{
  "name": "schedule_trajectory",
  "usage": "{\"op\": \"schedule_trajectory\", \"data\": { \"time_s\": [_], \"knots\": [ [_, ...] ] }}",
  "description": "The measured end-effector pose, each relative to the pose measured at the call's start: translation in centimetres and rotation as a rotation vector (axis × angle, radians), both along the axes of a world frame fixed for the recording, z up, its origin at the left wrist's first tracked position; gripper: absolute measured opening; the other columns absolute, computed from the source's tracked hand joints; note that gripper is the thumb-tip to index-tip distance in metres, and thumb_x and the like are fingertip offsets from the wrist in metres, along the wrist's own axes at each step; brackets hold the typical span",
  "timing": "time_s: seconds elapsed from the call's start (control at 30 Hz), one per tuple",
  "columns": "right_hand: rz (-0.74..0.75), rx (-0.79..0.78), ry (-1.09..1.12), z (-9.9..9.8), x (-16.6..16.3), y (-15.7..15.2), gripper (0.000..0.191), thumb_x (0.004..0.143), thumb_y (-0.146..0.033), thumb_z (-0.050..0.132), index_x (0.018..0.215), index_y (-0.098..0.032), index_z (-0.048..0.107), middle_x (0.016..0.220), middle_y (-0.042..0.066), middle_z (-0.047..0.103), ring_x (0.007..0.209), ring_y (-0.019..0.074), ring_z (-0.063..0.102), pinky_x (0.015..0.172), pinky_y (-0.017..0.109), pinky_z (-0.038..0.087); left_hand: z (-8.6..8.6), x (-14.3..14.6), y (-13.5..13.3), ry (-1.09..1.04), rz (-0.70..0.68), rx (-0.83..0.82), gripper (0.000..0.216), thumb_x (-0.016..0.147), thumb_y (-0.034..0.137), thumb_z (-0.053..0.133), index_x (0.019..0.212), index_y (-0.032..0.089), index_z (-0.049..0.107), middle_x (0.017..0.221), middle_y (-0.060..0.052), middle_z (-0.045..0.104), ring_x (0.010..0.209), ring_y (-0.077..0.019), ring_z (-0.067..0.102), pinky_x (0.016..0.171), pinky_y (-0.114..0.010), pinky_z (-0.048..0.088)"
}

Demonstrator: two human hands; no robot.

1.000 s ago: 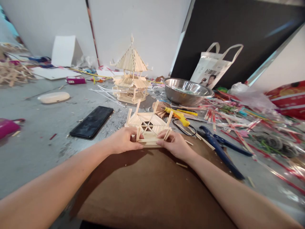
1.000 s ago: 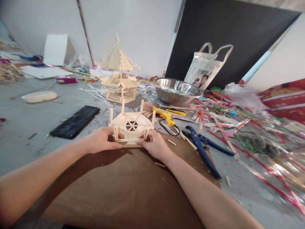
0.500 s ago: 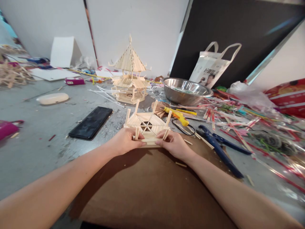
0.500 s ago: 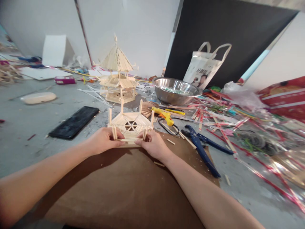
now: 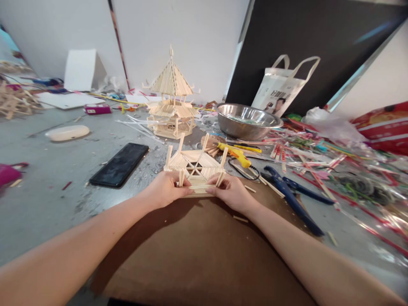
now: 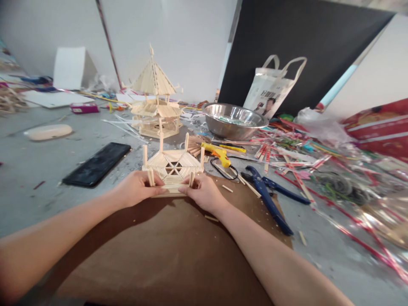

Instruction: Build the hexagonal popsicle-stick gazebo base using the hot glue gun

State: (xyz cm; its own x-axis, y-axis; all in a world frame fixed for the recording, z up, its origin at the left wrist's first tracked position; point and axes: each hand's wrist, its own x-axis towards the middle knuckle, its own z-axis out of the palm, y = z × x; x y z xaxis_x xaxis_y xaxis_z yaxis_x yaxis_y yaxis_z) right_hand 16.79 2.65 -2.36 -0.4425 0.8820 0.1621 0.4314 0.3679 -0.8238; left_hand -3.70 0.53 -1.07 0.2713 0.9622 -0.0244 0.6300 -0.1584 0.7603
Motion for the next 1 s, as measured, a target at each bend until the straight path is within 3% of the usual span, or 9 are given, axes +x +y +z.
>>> {"op": "schedule_trajectory", "data": {
  "time_s": [0.47, 1.0],
  "knots": [
    [0.039, -0.102, 0.04, 0.36, 0.19, -0.18, 0.018, 0.066, -0.03, 0.058, 0.076, -0.015, 0.062, 0.071, 0.002, 0.06, 0.066, 0.0131, 0.054, 0.06, 0.025, 0.043, -0.01, 0.01, 0.01, 0.018, -0.008, 0.003, 0.022, 0.065, 0.038, 0.055, 0.069, 0.018, 0.062, 0.062, 0.002, 0.058, 0.059, -0.0122, 0.052, 0.056, -0.022, 0.038],
    [0.045, -0.101, 0.041, 0.55, 0.2, -0.19, 0.018, 0.065, -0.03, 0.06, 0.073, -0.014, 0.062, 0.076, 0.003, 0.061, 0.073, 0.0146, 0.055, 0.066, 0.026, 0.042, 0.08, -0.02, 0.06, 0.032, -0.032, 0.02, 0.021, 0.066, 0.037, 0.054, 0.069, 0.018, 0.062, 0.063, 0.002, 0.059, 0.06, -0.0122, 0.052, 0.055, -0.022, 0.038]
  ]
}}
